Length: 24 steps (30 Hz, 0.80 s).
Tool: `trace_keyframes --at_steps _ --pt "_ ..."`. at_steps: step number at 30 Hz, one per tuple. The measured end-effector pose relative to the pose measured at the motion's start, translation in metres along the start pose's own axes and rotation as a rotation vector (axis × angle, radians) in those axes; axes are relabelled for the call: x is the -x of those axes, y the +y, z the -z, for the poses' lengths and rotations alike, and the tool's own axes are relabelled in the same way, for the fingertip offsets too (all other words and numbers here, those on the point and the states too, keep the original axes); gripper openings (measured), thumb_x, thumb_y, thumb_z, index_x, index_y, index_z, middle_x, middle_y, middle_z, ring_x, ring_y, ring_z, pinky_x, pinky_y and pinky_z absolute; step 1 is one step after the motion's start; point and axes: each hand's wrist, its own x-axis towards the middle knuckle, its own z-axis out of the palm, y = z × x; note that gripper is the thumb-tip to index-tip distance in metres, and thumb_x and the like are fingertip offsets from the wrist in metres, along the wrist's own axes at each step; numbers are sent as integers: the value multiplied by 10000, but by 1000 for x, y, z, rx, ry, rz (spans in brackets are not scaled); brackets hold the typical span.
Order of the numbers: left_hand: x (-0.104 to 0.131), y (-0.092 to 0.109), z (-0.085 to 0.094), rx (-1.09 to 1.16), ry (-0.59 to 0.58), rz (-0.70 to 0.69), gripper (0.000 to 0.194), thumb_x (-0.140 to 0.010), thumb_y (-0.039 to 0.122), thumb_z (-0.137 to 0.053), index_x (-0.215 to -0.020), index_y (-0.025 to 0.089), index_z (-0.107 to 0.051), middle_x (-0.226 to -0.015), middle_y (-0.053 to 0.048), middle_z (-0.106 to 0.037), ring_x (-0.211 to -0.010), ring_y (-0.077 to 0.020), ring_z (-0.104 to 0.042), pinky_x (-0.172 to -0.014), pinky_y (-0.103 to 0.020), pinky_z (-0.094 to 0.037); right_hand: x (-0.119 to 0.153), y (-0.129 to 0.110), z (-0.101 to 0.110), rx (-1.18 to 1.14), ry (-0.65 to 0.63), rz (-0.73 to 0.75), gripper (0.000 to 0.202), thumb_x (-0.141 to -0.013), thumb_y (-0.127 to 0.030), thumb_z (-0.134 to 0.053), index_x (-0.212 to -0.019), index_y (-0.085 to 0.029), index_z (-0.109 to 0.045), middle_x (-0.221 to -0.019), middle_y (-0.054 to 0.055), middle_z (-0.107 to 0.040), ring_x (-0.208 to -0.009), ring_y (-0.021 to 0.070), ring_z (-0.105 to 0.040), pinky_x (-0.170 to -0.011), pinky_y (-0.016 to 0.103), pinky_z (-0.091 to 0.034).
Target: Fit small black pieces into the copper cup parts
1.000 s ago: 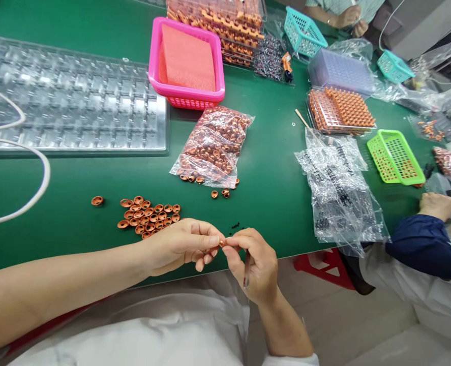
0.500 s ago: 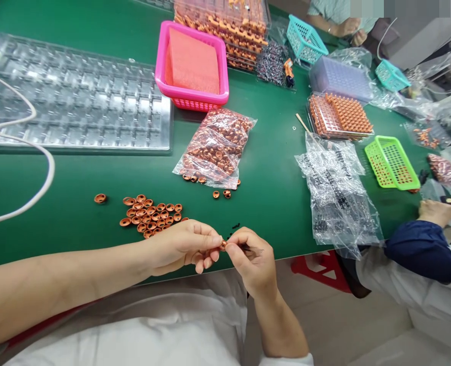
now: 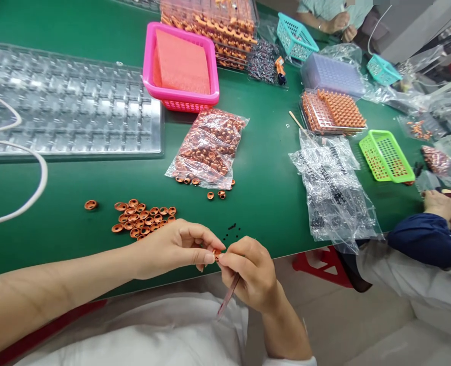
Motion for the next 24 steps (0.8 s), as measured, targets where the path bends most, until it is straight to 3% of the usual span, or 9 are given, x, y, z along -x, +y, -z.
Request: trace_keyframes --at_steps 3,7,11,24 --pt "5 5 -2 -182 5 -51 154 -784 205 -762 -914 123 -765 -815 -33 -759 -731 -136 -669 -701 -245 -546 4 1 3 29 -39 40 277 -853 -22 -648 -1047 -220 -660 -833 25 -666 -698 132 -602 -616 268 -512" --pt "9 7 -4 -487 23 -263 151 -846 201 -698 -948 125 -778 -862 -60 -764 -752 -140 -687 -699 -222 -534 6 1 7 -26 -3 -39 305 -824 7 -667 -1045 -202 -644 -854 29 -658 -701 126 -597 -614 262 -518" --pt "10 4 -5 -627 26 -426 159 -880 177 -660 -976 124 -776 -855 -66 -766 -751 -134 -693 -686 -198 -529 7 -2 10 -50 29 -79 314 -819 1 -672 -1053 -205 -636 -873 31 -662 -697 129 -614 -621 269 -536" --pt "12 1 -5 -728 -22 -505 163 -905 139 -625 -988 86 -755 -835 -77 -731 -729 -127 -670 -676 -190 -534 9 6 22 294 -138 412 183 -911 -61 -591 -1057 -67 -700 -931 109 -713 -820 198 -648 -642 339 -483"
